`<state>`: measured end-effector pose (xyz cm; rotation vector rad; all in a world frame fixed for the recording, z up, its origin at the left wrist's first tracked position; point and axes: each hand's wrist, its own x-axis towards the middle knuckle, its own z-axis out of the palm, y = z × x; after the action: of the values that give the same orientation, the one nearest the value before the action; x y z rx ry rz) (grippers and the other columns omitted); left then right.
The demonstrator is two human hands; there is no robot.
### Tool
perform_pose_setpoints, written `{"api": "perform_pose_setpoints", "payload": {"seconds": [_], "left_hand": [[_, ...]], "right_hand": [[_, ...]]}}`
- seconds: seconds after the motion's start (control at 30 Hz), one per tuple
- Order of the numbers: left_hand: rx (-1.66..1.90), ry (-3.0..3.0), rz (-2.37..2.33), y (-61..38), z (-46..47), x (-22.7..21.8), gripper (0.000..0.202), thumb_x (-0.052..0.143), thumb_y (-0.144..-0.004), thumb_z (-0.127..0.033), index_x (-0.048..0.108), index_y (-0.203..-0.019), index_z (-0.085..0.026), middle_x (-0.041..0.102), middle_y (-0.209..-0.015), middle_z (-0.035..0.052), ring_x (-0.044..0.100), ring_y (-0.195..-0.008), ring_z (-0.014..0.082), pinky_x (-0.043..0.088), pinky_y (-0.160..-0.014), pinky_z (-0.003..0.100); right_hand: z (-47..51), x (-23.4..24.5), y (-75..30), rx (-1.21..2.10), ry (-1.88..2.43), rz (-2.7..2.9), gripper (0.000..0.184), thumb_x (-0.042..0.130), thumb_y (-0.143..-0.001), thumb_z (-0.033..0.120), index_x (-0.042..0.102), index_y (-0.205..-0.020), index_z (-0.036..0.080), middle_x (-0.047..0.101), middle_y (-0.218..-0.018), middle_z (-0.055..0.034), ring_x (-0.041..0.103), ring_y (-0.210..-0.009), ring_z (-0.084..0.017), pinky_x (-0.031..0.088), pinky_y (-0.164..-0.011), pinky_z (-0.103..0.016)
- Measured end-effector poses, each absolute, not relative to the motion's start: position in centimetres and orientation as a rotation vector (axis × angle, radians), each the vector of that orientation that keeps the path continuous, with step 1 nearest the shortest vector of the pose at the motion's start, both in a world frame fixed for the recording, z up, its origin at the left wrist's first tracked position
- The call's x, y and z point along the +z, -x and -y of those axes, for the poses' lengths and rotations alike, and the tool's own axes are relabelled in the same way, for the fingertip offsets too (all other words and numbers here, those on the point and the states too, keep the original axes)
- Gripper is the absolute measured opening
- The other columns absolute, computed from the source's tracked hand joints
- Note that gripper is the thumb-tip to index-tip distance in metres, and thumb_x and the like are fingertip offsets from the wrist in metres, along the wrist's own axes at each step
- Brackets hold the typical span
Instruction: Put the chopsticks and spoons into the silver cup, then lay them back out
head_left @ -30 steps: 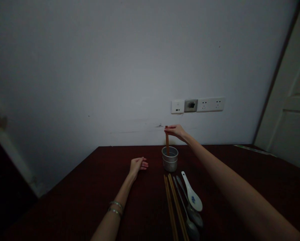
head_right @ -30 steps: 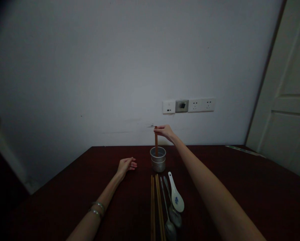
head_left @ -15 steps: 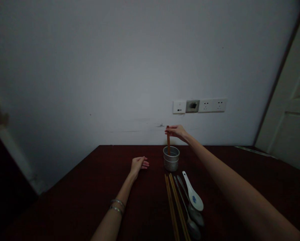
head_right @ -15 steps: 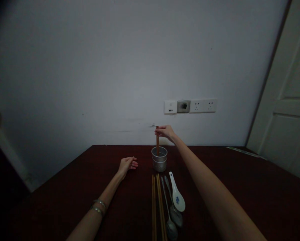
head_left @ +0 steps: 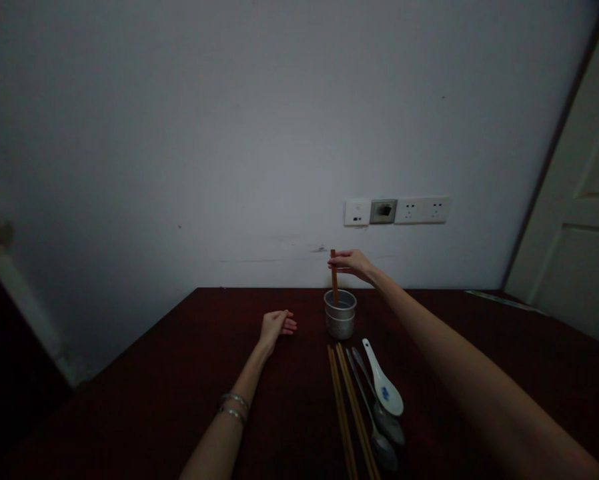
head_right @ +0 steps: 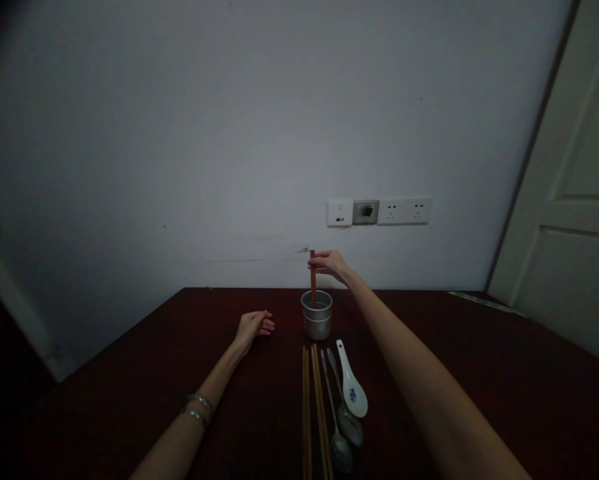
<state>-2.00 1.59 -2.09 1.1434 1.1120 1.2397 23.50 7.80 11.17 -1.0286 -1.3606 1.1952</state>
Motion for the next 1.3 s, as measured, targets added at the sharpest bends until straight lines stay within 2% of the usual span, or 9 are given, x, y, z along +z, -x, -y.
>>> {"api": "perform_pose_setpoints", "payload": {"seconds": [0.2, 0.33, 0.53, 0.8, 0.9, 1.1, 1.3], "left_hand": [[1.240, -1.152, -1.114, 2.0, -1.7, -2.2, 0.021, 0.050, -0.076, -0.028, 0.057, -0.074, -0.008, 0.062, -0.055, 0.0069, 0.058, -0.047, 0.0125, 0.045, -0.044, 0.021], [1.235, -1.149, -1.124, 2.0, -1.9, -2.3, 0.021, 0.049, -0.077, -0.027, 0.058, -0.073, -0.008, 0.062, -0.055, 0.0072, 0.058, -0.047, 0.0126, 0.045, -0.044, 0.021], [1.233, -1.152, -1.143, 2.0, -2.2, -2.5, 0.021, 0.049, -0.077, -0.026, 0.057, -0.072, -0.008, 0.062, -0.055, 0.0071, 0.058, -0.046, 0.0127, 0.045, -0.042, 0.021], [1.233, -1.185, -1.150, 1.8, -1.8, -2.2, 0.021, 0.052, -0.074, -0.029, 0.057, -0.072, -0.009, 0.061, -0.053, 0.0054, 0.057, -0.045, 0.0119, 0.044, -0.043, 0.020], [1.234, -1.184, -1.160, 1.7, -2.0, -2.3, 0.020, 0.051, -0.075, -0.027, 0.057, -0.071, -0.009, 0.060, -0.052, 0.0050, 0.057, -0.045, 0.0121, 0.044, -0.043, 0.020], [1.225, -1.221, -1.155, 1.8, -2.4, -2.8, 0.020, 0.051, -0.075, -0.027, 0.057, -0.072, -0.009, 0.061, -0.053, 0.0058, 0.057, -0.045, 0.0118, 0.045, -0.043, 0.020], [1.235, -1.288, -1.177, 1.9, -2.3, -3.0, 0.021, 0.050, -0.075, -0.028, 0.057, -0.072, -0.008, 0.060, -0.052, 0.0050, 0.056, -0.043, 0.0106, 0.042, -0.040, 0.018]], "right_hand": [[-7.6, 10.9, -23.8, 1.230, 1.039, 1.389, 0.019, 0.068, -0.063, 0.013, 0.062, -0.081, 0.009, 0.067, -0.077, -0.0097, 0.063, -0.067, -0.015, 0.053, -0.065, -0.026], [-7.3, 10.8, -24.2, 1.247, 1.061, 1.387, 0.027, 0.070, -0.062, 0.015, 0.061, -0.086, 0.010, 0.067, -0.085, -0.0110, 0.063, -0.071, -0.016, 0.053, -0.066, -0.028], [-6.1, 9.1, -27.4, 1.226, 1.151, 1.297, 0.033, 0.070, -0.062, 0.020, 0.058, -0.091, 0.011, 0.064, -0.095, -0.0135, 0.063, -0.074, -0.017, 0.053, -0.062, -0.027], [-1.9, 1.4, -33.3, 1.043, 1.278, 1.041, 0.012, 0.066, -0.065, 0.016, 0.060, -0.075, 0.011, 0.066, -0.065, -0.0069, 0.061, -0.055, -0.013, 0.052, -0.050, -0.023], [0.4, -1.0, -34.3, 0.982, 1.286, 0.995, 0.009, 0.063, -0.067, 0.014, 0.060, -0.075, 0.012, 0.065, -0.063, -0.0056, 0.060, -0.053, -0.012, 0.051, -0.047, -0.022], [3.1, -3.8, -34.7, 0.823, 1.259, 1.007, 0.014, 0.061, -0.068, 0.020, 0.061, -0.079, 0.012, 0.064, -0.063, -0.0052, 0.059, -0.051, -0.011, 0.049, -0.049, -0.021], [3.1, -4.7, -34.7, 0.742, 1.243, 1.105, 0.022, 0.060, -0.067, 0.028, 0.061, -0.080, 0.010, 0.064, -0.061, -0.0053, 0.056, -0.048, -0.011, 0.045, -0.045, -0.021]]}}
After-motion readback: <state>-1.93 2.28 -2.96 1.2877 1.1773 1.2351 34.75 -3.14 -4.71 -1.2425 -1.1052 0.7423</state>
